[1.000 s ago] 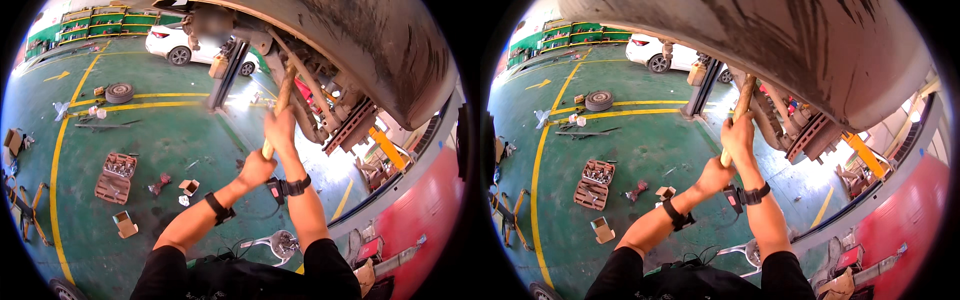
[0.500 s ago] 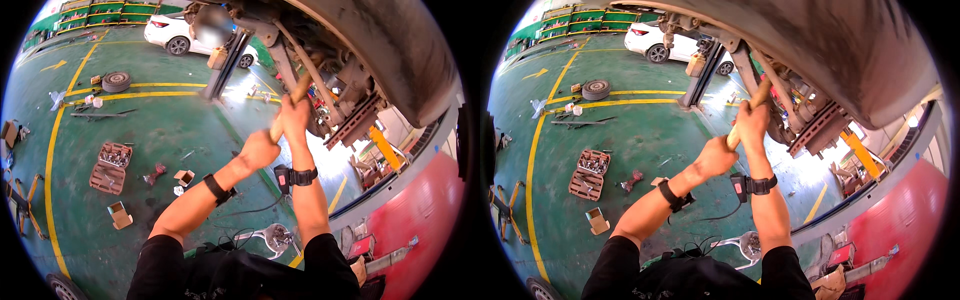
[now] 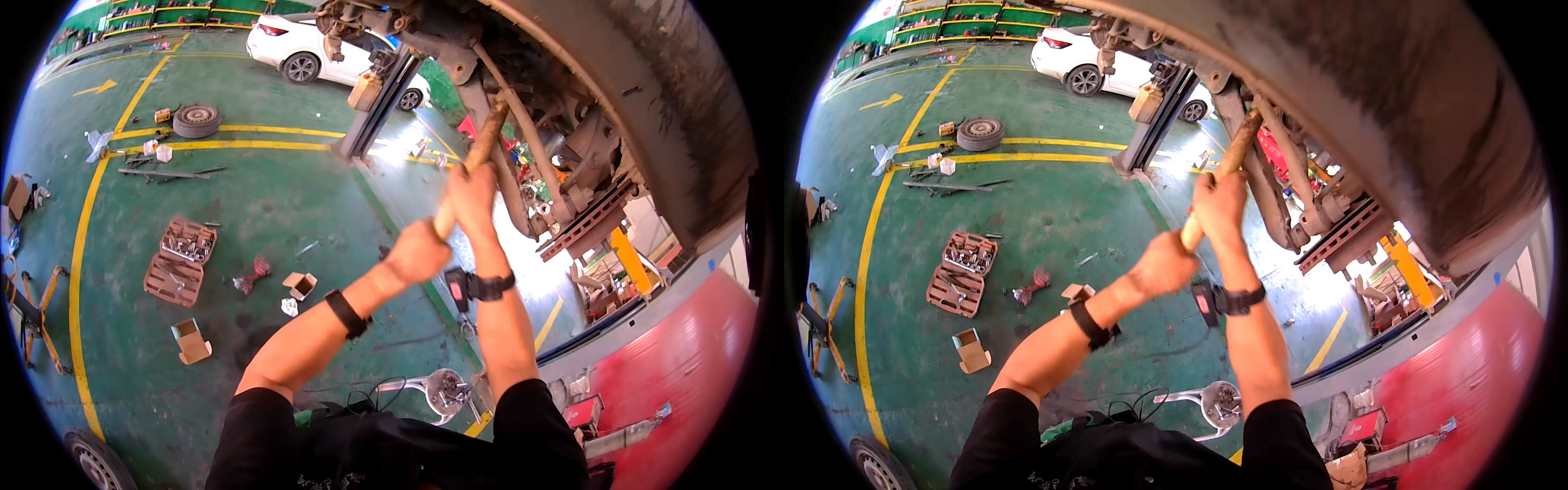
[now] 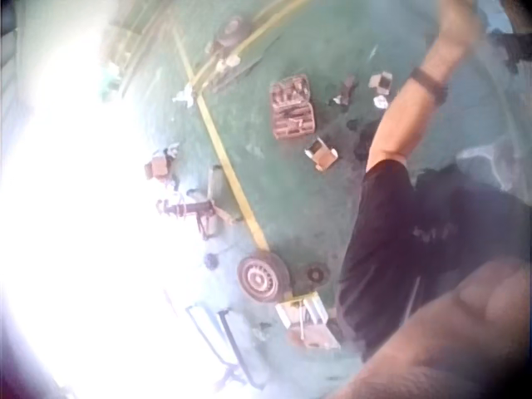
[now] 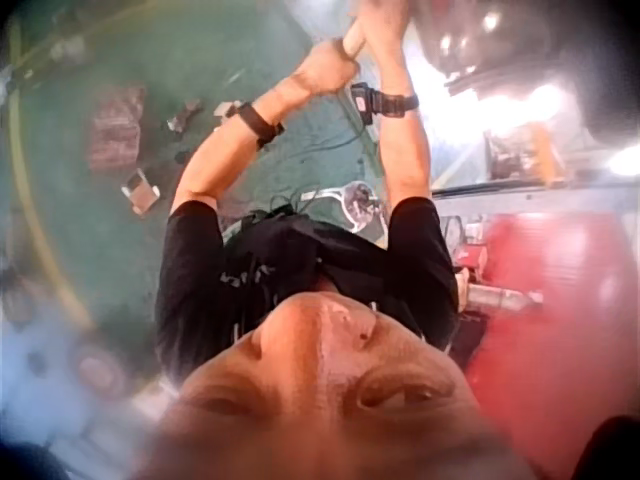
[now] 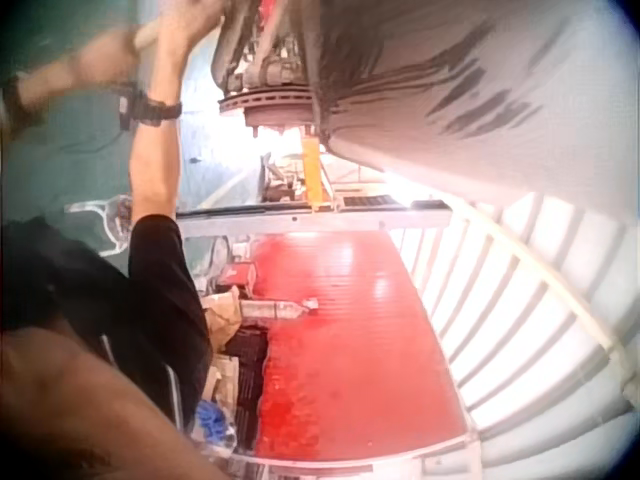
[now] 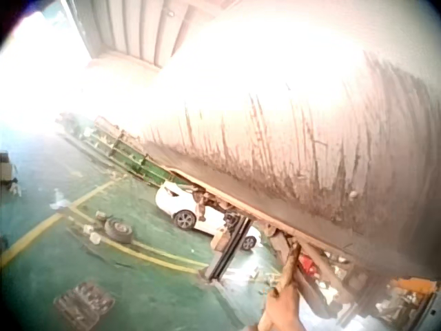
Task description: The person uses a hammer to strike a metal component and a control arm on the underside of a vehicle while it is raised on a lift.
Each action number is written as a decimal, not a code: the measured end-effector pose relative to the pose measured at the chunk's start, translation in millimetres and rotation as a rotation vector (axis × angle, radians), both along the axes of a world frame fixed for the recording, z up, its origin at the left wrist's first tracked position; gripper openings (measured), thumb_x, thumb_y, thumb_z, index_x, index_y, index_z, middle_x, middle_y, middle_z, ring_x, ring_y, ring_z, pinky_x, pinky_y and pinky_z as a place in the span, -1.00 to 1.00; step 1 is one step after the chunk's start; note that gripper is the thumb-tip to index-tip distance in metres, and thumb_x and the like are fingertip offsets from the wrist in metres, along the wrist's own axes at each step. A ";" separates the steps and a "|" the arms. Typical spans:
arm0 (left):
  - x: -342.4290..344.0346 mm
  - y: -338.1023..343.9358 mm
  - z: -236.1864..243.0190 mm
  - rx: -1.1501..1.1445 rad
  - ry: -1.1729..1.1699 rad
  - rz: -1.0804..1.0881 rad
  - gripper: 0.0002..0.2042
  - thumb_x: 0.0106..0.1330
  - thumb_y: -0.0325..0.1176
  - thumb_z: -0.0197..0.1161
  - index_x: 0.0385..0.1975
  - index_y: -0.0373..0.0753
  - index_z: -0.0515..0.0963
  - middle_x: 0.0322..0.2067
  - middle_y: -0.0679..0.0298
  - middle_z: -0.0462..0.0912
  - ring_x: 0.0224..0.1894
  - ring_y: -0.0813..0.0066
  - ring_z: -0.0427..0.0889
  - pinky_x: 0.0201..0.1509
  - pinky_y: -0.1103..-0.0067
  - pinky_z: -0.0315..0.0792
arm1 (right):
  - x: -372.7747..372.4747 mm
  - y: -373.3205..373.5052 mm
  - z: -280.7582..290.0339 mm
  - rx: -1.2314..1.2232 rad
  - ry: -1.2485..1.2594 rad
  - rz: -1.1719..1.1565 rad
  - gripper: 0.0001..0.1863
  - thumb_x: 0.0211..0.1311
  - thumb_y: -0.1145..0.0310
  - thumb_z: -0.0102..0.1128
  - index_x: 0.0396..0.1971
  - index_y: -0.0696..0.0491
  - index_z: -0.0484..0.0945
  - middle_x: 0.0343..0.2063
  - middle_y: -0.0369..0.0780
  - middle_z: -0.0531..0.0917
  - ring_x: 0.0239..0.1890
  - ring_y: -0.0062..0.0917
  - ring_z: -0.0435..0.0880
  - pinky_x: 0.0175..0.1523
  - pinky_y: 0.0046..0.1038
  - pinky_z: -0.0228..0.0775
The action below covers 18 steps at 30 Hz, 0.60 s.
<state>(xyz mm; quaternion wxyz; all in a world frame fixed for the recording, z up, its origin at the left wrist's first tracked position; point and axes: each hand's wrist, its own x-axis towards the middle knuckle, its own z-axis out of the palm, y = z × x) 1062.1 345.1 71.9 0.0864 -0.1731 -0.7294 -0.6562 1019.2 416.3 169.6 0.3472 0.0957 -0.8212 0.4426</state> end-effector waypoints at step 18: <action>31.2 7.9 14.8 0.158 -0.241 -0.187 -0.69 0.07 -0.43 0.13 -0.19 -0.46 0.47 -0.46 -0.15 0.62 -0.37 -0.12 0.63 -0.30 0.23 0.51 | 30.1 5.2 7.8 0.075 -0.111 -0.002 -0.79 0.16 0.46 0.10 -0.36 0.31 0.36 -0.66 -0.12 0.55 -0.77 -0.43 0.54 -0.65 -0.38 0.40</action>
